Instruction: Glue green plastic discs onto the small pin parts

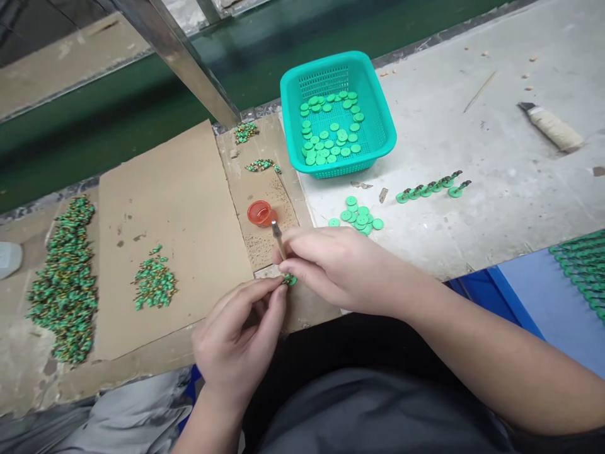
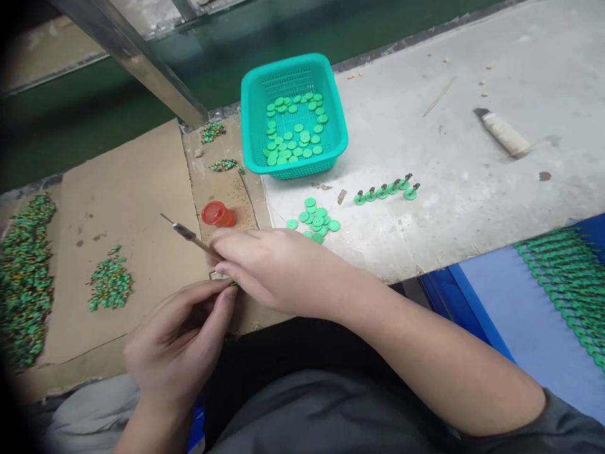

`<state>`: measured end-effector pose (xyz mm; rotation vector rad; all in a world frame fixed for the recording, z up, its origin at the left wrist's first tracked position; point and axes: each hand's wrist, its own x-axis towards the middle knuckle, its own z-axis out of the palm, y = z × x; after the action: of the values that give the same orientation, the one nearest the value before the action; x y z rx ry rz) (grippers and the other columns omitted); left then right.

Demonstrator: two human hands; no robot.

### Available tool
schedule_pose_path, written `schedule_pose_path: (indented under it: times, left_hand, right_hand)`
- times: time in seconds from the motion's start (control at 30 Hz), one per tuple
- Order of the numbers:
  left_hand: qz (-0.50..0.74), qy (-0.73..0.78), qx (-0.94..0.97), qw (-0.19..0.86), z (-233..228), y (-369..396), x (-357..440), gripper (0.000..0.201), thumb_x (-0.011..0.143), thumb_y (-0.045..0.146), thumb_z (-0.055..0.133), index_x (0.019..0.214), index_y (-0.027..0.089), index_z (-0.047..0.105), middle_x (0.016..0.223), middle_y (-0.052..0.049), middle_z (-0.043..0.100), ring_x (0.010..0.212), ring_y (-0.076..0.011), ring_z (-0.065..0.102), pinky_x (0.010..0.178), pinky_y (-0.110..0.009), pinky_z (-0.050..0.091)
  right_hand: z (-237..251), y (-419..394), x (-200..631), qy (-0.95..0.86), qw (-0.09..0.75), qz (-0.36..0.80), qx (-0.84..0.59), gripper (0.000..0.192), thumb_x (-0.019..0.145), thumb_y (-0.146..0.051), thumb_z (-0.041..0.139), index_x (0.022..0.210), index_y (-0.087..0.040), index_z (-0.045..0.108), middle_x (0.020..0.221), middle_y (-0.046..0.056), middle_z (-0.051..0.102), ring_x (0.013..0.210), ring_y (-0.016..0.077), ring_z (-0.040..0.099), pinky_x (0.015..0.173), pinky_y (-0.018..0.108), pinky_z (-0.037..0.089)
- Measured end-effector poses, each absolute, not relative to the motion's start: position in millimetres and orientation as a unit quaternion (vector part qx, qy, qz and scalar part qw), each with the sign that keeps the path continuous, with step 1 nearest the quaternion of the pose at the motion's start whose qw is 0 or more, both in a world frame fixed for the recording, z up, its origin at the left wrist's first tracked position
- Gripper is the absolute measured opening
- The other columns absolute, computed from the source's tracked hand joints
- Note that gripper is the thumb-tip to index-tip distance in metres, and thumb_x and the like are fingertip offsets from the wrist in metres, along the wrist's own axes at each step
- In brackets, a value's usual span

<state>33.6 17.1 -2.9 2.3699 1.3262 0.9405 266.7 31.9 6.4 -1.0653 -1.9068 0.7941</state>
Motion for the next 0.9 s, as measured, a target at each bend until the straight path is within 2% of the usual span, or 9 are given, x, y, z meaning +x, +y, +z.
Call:
schedule_pose_path:
  times: [0.3,0.63,0.9]
  left_hand:
    - [0.328,0.458,0.814,0.144,-1.9,17.0,35.3,0.01,0.103,0.019,0.079,0.109,0.027,0.08,0.098,0.0,0.08,0.076,-0.0133,0.07,0.077,-0.026,0.057]
    - [0.326,0.451,0.817,0.151,-2.6,17.3,34.0,0.014,0.103,0.016,0.078,0.111,0.027,0.08,0.1,0.0,0.08,0.079,-0.0135,0.071,0.079,-0.026,0.058]
    - [0.333,0.435,0.825,0.138,-4.1,19.0,33.4,0.015,0.102,0.013,0.079,0.111,0.025,0.08,0.102,0.0,0.081,0.083,-0.013,0.073,0.081,-0.025,0.058]
  right_hand:
    - [5.1,31.4,265.7,-0.757,0.399,0.27,-0.441,0.012,0.116,-0.026,0.055,0.106,-0.023,0.061,0.099,0.002,0.076,0.084,0.0174,0.069,0.073,0.03,0.043]
    - [5.5,31.0,265.4,-0.773,0.4,0.266,-0.413,0.01,0.116,-0.018,0.054,0.111,-0.023,0.061,0.108,0.003,0.077,0.092,0.0183,0.072,0.078,0.029,0.046]
    - [4.6,30.1,267.5,-0.78,0.402,0.262,-0.4,0.009,0.116,-0.019,0.055,0.111,-0.022,0.063,0.108,0.002,0.077,0.094,0.0174,0.071,0.078,0.028,0.044]
